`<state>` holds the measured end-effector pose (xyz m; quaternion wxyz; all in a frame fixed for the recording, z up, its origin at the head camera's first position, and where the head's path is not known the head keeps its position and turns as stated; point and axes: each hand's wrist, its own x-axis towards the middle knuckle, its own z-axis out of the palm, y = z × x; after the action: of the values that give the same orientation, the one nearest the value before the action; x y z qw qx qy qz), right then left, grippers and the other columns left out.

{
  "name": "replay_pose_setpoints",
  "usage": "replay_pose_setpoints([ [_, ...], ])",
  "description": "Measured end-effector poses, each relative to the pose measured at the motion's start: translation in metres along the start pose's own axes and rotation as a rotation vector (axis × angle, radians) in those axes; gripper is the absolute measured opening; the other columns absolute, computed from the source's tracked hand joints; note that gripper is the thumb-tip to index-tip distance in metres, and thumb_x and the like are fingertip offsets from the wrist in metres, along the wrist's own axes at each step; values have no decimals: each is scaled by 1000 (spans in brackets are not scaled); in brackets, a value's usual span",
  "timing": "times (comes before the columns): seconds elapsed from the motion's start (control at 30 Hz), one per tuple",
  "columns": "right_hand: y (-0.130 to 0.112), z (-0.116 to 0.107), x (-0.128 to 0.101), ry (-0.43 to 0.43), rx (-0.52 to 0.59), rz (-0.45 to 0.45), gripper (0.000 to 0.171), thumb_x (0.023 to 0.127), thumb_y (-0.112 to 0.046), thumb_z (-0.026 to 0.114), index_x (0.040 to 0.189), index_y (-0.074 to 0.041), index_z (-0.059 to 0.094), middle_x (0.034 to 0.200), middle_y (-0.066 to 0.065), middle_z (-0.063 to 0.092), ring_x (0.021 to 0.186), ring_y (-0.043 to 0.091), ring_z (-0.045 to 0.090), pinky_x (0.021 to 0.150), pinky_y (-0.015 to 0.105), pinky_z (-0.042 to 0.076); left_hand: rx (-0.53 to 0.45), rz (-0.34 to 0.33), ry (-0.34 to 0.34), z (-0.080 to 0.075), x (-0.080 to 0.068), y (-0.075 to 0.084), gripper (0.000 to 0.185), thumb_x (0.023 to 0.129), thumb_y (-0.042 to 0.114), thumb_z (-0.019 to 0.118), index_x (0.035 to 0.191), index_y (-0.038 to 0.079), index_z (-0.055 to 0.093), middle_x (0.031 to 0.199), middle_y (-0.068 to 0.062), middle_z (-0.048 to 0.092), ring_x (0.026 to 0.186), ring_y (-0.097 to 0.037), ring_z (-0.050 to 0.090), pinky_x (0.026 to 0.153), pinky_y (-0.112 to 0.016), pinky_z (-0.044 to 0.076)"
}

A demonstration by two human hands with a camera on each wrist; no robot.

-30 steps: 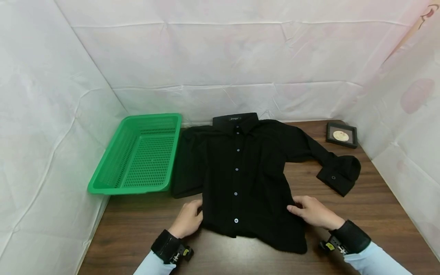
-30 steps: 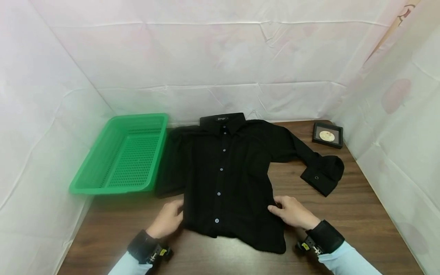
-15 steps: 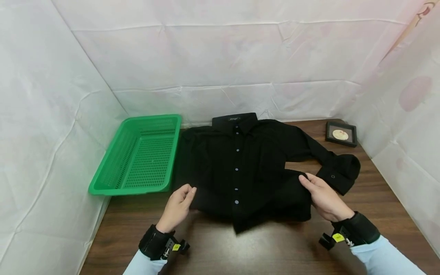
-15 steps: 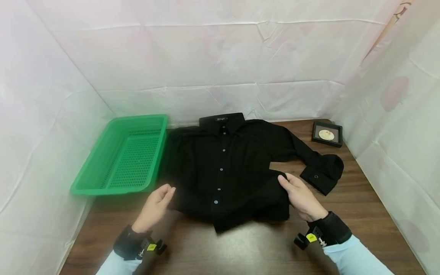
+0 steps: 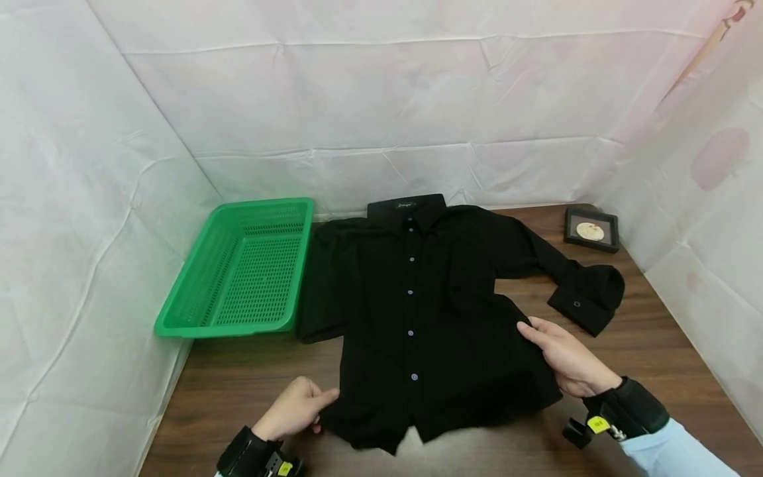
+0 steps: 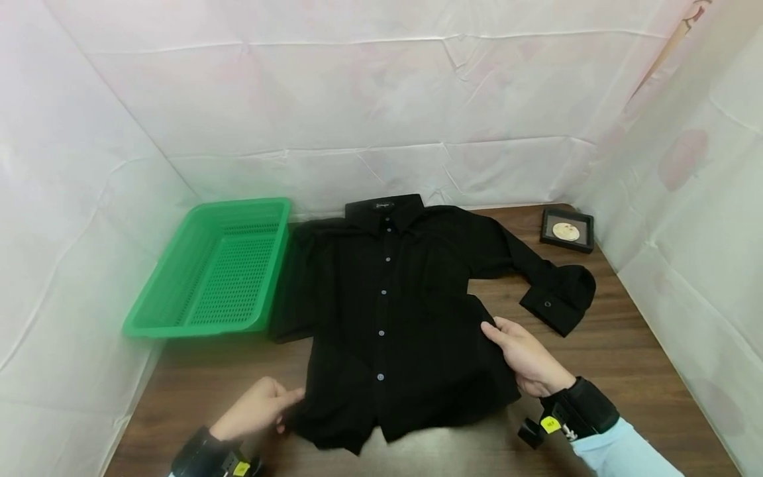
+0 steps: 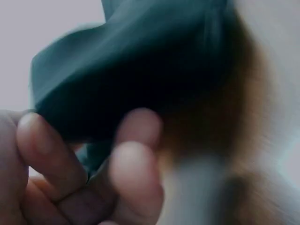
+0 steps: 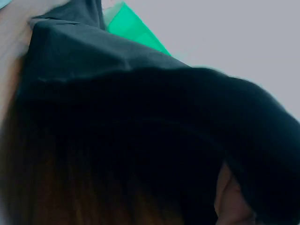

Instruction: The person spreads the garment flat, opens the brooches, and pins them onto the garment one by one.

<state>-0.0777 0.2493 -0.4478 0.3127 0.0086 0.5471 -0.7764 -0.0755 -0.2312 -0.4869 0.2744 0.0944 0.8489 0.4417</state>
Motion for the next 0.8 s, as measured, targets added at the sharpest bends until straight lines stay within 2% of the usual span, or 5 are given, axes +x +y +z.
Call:
replay_pose_setpoints([
  [0.2, 14, -9, 1, 77, -238, 71, 51, 103, -33, 44, 132, 4, 23, 124, 16, 55, 108, 29, 60, 87, 42, 51, -9, -25, 33, 15, 1, -5, 39, 93, 40, 62, 92, 1, 59, 67, -4, 59, 55, -19, 57, 48, -31, 46],
  [0.37, 25, -16, 4, 69, -325, 100, 48, 102, -32, 47, 125, 4, 26, 118, 18, 57, 104, 32, 61, 84, 44, 51, -175, -28, 20, 25, 16, -1, 47, 94, 42, 60, 112, -2, 60, 63, -2, 52, 50, -14, 48, 47, -28, 42],
  [0.47, 30, -18, 5, 43, -328, 102, 50, 102, -32, 47, 128, 6, 27, 119, 18, 57, 106, 32, 60, 85, 44, 51, -344, -2, -62, 26, 25, 2, 42, 97, 39, 56, 109, -1, 63, 70, -3, 60, 58, -14, 56, 56, -28, 47],
  [0.63, 31, -19, 5, 36, -344, 96, 61, 102, -32, 47, 138, 9, 21, 124, 18, 55, 110, 30, 58, 88, 42, 50, -710, 69, -202, 26, 38, 9, 51, 103, 42, 39, 117, -4, 58, 107, -10, 65, 96, -21, 64, 84, -36, 51],
  [0.8, 31, -18, 4, 49, -351, 97, 67, 102, -33, 48, 142, 10, 15, 128, 18, 53, 113, 28, 57, 90, 41, 49, -988, 46, -235, 26, 48, 15, 53, 104, 48, 28, 108, 1, 53, 104, -10, 58, 93, -22, 62, 84, -36, 50],
])
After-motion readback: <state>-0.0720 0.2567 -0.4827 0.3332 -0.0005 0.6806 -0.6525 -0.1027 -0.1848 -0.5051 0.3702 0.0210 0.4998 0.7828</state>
